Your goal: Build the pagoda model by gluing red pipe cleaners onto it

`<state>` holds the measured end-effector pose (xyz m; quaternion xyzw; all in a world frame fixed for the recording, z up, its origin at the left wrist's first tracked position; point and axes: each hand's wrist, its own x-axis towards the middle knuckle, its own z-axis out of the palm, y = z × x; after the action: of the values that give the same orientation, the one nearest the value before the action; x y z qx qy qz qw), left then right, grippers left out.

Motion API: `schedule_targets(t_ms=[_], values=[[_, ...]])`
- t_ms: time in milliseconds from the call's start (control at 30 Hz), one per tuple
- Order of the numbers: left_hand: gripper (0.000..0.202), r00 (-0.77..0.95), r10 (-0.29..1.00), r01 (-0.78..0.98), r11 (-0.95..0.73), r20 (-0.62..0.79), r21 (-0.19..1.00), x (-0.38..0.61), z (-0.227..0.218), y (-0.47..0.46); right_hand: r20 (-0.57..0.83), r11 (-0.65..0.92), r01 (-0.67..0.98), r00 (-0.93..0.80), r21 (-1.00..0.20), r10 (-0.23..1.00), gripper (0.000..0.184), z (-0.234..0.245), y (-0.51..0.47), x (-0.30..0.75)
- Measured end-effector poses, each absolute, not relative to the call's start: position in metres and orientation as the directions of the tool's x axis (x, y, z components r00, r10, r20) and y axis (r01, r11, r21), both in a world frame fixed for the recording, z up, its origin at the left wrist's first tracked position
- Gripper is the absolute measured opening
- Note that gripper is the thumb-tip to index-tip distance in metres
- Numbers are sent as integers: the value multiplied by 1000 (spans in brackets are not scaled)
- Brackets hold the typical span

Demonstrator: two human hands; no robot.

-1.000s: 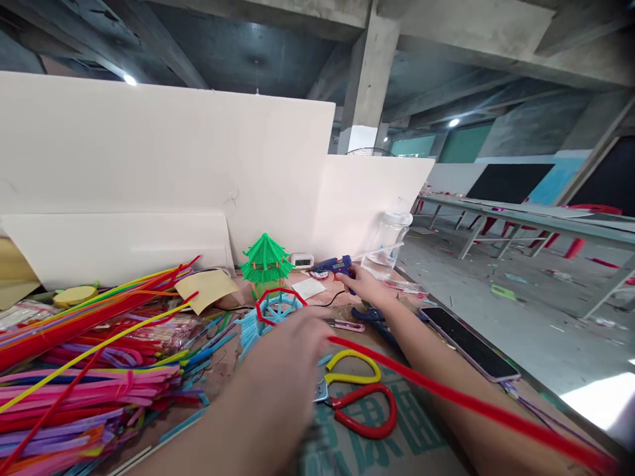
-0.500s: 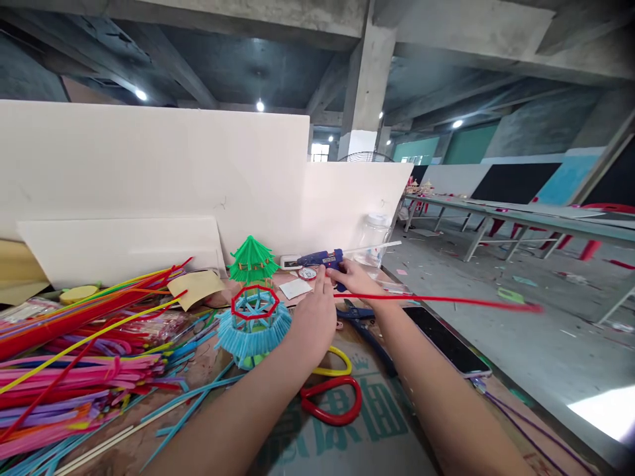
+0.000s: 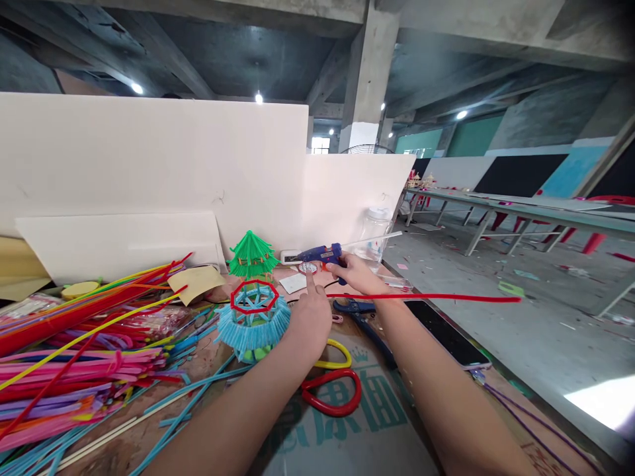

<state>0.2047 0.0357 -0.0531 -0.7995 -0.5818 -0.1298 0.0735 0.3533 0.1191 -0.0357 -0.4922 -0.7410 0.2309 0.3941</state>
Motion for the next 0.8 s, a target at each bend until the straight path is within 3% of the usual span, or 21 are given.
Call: schedule_targets(t_ms=[267, 367, 467, 667, 800], values=[[38, 285, 913, 953, -303, 293, 18, 205, -52, 31, 367, 419, 559, -209, -715, 906, 25, -40, 126, 363], [41, 379, 885, 919, -395, 269, 7, 201, -43, 4, 394, 413, 569, -162, -712, 904, 24, -53, 134, 359], [34, 554, 774, 821, -568, 308, -49, 186, -29, -30, 389, 390, 591, -136, -706, 911, 25, -73, 146, 348], [29, 692, 713, 685, -698, 112, 209, 136, -16, -69, 307, 270, 711, -81, -649, 948, 17, -106, 174, 331], [28, 665, 711, 628, -698, 230, 344, 103, -20, -65, 221, 190, 797, -73, -573, 973, 19, -113, 182, 327]])
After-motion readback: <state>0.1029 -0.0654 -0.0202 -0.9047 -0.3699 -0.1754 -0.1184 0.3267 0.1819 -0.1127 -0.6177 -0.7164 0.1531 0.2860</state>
